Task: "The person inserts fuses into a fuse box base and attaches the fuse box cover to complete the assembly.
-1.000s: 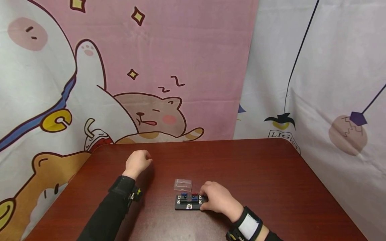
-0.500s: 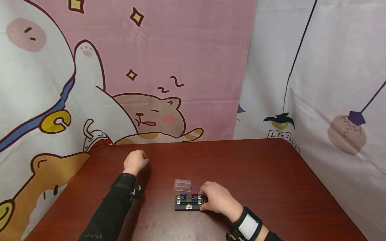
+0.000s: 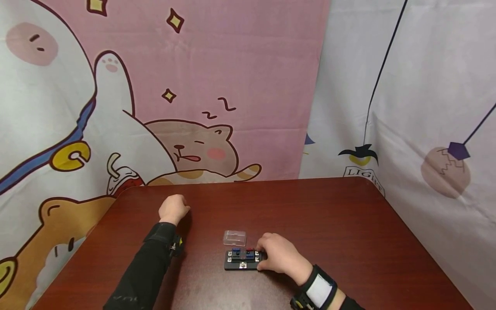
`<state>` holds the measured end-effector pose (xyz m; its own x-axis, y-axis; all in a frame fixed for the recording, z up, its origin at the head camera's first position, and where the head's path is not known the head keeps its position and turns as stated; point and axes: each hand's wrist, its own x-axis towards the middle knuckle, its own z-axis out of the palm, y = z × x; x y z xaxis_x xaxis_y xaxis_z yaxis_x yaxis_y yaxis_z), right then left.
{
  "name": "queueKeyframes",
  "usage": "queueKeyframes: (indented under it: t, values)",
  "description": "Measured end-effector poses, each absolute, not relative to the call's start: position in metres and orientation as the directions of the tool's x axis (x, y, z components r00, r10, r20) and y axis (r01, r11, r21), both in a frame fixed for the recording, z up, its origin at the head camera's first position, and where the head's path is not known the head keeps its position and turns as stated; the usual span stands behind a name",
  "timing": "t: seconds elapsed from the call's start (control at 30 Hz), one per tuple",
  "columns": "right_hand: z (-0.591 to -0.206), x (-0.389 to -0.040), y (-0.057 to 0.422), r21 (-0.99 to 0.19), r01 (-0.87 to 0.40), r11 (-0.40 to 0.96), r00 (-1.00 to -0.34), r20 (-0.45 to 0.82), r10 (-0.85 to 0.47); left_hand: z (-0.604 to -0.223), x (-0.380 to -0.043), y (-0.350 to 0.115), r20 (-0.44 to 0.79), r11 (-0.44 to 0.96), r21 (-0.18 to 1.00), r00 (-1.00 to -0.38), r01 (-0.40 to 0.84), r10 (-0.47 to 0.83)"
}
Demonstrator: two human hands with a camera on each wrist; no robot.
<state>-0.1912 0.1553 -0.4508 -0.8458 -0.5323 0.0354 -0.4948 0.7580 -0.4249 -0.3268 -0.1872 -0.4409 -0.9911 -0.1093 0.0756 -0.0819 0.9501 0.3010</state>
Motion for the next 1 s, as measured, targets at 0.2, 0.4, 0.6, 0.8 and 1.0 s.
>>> queueKeyframes:
  t: [0.2,0.4,0.6,0.8,1.0]
  values:
    - [-0.4520,-0.1915,0.1557,-0.425,-0.494,0.759,-0.846,0.035,-0.531,-0.4433,-0.3279,-0.1845,0.081,0.951,0.297,-0.990,-0.085,-0.114]
    - [-0.4515,-0.1910,0.1557,-0.426,-0.494,0.758,-0.846,0.036,-0.532,-0.4446,-0.3291,-0.1834,0.091,0.954,0.290,-0.991,-0.072,-0.103]
    - [-0.4509,-0.1904,0.1560,-0.425,-0.497,0.757,-0.846,0.042,-0.532,-0.4449,-0.3305,-0.1831,0.078,0.956,0.286,-0.992,-0.070,-0.096]
    - [-0.4505,-0.1907,0.1560,-0.419,-0.495,0.761,-0.847,0.038,-0.530,-0.4459,-0.3314,-0.1836,0.070,0.956,0.283,-0.992,-0.077,-0.100]
    - [-0.4505,-0.1911,0.1557,-0.420,-0.498,0.759,-0.845,0.041,-0.533,-0.4471,-0.3329,-0.1850,0.072,0.959,0.274,-0.993,-0.071,-0.094]
